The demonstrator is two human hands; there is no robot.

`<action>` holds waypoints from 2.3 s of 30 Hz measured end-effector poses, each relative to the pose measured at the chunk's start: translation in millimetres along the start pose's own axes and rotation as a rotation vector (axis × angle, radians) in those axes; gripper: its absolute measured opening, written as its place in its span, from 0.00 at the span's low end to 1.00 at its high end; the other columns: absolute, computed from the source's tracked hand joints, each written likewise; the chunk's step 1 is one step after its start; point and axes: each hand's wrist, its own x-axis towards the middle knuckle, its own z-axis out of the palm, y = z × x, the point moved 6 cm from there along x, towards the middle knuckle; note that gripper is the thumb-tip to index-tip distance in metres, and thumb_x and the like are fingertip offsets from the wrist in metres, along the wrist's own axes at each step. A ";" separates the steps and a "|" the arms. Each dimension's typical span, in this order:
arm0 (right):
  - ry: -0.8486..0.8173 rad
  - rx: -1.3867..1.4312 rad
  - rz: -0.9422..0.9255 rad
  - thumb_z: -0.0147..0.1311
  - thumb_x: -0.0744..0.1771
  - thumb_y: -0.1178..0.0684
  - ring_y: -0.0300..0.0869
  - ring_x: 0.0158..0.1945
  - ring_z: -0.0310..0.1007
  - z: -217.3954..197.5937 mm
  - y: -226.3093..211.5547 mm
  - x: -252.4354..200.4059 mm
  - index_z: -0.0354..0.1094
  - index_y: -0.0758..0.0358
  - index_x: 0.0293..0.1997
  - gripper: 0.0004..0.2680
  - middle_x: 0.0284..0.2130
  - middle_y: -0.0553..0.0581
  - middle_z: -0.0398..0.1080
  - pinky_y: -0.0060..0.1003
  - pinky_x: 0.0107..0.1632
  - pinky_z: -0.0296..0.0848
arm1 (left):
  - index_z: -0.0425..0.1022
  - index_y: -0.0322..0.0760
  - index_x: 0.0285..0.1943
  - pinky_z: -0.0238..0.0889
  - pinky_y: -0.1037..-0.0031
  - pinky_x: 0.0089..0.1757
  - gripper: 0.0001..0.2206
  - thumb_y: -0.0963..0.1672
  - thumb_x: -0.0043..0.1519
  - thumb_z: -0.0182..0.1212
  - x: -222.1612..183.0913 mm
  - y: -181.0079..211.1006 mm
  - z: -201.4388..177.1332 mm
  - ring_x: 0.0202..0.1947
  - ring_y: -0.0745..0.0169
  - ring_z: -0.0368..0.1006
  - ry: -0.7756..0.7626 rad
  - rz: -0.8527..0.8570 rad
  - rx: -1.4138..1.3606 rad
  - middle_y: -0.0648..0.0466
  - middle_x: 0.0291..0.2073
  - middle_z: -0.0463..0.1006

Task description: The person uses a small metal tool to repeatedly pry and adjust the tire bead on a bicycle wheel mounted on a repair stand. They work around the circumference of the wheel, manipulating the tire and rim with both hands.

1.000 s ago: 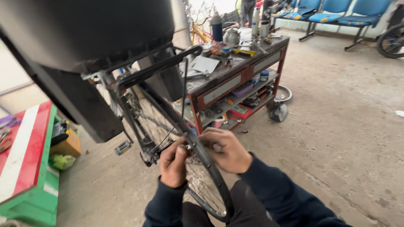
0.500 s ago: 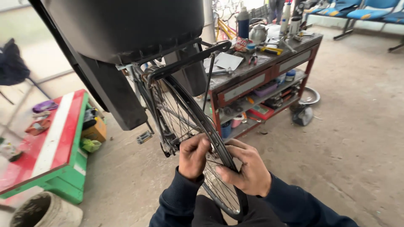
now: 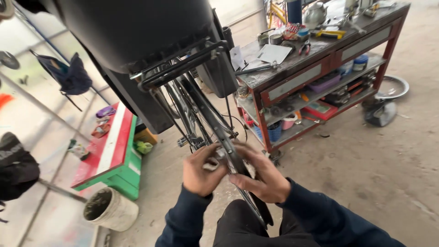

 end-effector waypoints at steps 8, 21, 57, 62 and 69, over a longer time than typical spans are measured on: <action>-0.153 0.405 0.140 0.52 0.70 0.45 0.45 0.69 0.60 9.7 80.8 -24.7 0.57 0.70 0.70 0.22 0.64 0.60 0.62 0.39 0.70 0.57 | 0.82 0.28 0.49 0.65 0.78 0.29 0.14 0.41 0.55 0.68 -117.5 -125.2 12.2 0.25 0.72 0.69 0.001 -0.469 -0.079 0.56 0.25 0.78; 0.009 0.716 1.069 0.44 0.67 0.39 0.35 0.55 0.65 57.8 238.0 -125.6 0.63 0.55 0.64 0.20 0.59 0.47 0.66 0.43 0.47 0.73 | 0.81 0.31 0.52 0.63 0.77 0.24 0.14 0.45 0.63 0.57 -260.9 -201.4 104.7 0.19 0.70 0.68 -0.084 -0.952 -0.551 0.53 0.23 0.79; -0.300 0.189 1.036 0.54 0.66 0.52 0.36 0.35 0.72 75.4 278.5 -97.8 0.70 0.66 0.51 0.11 0.34 0.54 0.72 0.34 0.30 0.75 | 0.80 0.30 0.48 0.71 0.72 0.34 0.14 0.45 0.60 0.61 -269.3 -184.0 132.7 0.27 0.62 0.80 -0.341 -0.755 -0.303 0.45 0.26 0.83; -0.337 0.307 1.098 0.55 0.68 0.50 0.37 0.36 0.71 68.7 242.8 -92.0 0.67 0.68 0.53 0.13 0.38 0.54 0.70 0.36 0.33 0.75 | 0.80 0.30 0.50 0.72 0.71 0.37 0.14 0.45 0.60 0.62 -269.0 -174.1 128.8 0.30 0.59 0.82 -0.330 -0.686 -0.284 0.42 0.29 0.83; -0.198 0.352 1.176 0.52 0.66 0.42 0.42 0.40 0.76 62.5 208.3 -81.6 0.62 0.58 0.63 0.20 0.45 0.53 0.75 0.36 0.34 0.75 | 0.71 0.31 0.46 0.72 0.69 0.34 0.14 0.45 0.58 0.64 -282.1 -191.6 127.0 0.29 0.58 0.80 -0.216 -0.712 -0.253 0.43 0.28 0.83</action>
